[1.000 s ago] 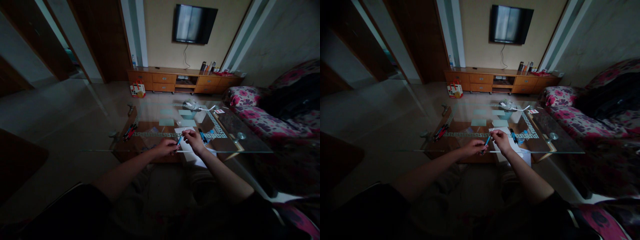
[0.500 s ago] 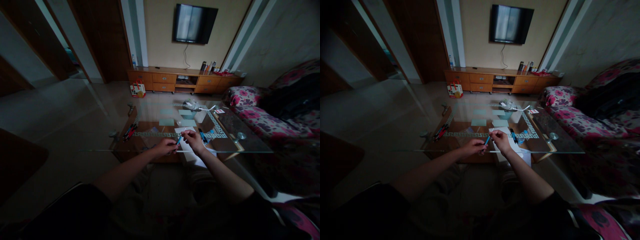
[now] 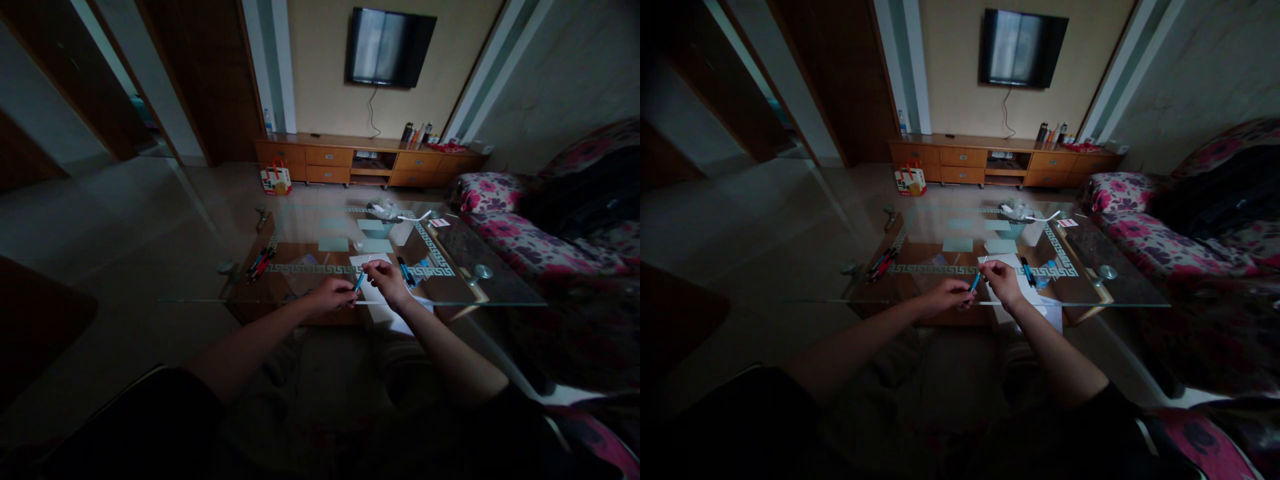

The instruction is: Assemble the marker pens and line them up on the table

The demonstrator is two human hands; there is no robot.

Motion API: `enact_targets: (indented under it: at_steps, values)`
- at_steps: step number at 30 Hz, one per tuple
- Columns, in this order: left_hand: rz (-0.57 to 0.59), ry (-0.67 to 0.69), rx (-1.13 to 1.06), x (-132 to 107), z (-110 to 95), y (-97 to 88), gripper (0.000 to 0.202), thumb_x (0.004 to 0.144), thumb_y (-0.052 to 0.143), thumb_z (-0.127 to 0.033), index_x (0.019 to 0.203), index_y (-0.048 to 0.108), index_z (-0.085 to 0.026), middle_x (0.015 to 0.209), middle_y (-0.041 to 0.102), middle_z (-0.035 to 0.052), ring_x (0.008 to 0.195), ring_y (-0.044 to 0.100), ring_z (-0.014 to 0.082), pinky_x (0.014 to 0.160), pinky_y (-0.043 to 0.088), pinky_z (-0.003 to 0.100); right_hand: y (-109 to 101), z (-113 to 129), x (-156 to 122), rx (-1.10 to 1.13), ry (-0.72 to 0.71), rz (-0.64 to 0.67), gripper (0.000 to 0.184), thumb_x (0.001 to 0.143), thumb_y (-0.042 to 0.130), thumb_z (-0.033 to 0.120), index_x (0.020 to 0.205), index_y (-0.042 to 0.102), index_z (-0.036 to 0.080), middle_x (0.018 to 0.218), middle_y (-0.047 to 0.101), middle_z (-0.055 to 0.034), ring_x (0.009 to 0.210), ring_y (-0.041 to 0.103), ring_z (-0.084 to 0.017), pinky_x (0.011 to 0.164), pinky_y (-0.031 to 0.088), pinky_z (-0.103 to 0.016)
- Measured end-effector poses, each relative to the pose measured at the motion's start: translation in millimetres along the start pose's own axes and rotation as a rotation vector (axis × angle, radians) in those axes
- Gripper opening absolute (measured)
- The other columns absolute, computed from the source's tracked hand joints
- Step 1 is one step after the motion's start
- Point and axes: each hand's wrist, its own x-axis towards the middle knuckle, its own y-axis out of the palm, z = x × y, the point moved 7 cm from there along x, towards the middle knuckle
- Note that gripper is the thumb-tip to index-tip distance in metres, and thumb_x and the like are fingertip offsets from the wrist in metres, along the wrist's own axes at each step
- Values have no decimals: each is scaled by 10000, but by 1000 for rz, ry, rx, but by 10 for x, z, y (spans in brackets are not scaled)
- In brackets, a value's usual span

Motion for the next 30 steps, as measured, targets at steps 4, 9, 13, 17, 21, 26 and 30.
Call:
enact_targets:
  at_steps: [4,9,13,17,21,26,30]
  values:
    - [-12,-42,7,-5,16,-9,376,769,729,-425,957,693,-101,790,672,66,652,632,126,627,534,258,30,-5,-3,-10,-24,35,427,693,764,571,804,656,173,630,581,12,563,482,-115,520,360,-251]
    - [-8,-32,52,-11,-16,-3,379,774,719,-436,956,687,-105,784,680,64,686,642,135,621,517,238,49,4,-6,-22,-43,53,426,702,755,571,817,667,170,646,586,7,579,482,-116,536,367,-253]
    - [39,-14,77,10,-28,19,390,770,720,-432,971,677,-100,771,694,65,664,639,138,613,493,237,84,34,-34,-46,-31,76,438,698,745,583,821,681,167,670,603,-5,601,494,-122,546,377,-253]
    - [61,18,70,24,-49,22,348,725,759,-364,926,654,-100,789,692,67,667,650,148,608,486,239,147,38,-60,-79,-23,129,467,688,721,613,813,693,165,685,625,-19,623,506,-129,553,385,-254]
    - [31,27,59,33,-31,-13,327,723,762,-334,921,623,-113,832,680,63,679,658,152,584,487,234,188,12,-67,-94,-13,177,454,707,701,599,833,705,162,685,624,-13,614,500,-122,556,385,-251]
    - [-33,45,55,52,26,-74,432,716,787,-321,1031,552,-141,800,651,21,631,636,125,557,482,216,230,-28,-73,-92,-1,229,407,718,702,548,850,725,164,671,609,2,590,484,-114,561,385,-255]
    - [-43,43,51,40,54,-87,563,721,787,-299,1159,456,-176,800,632,-4,569,615,107,528,488,218,263,-45,-80,-83,-5,249,385,723,700,531,838,728,164,653,597,10,575,466,-107,557,373,-250]
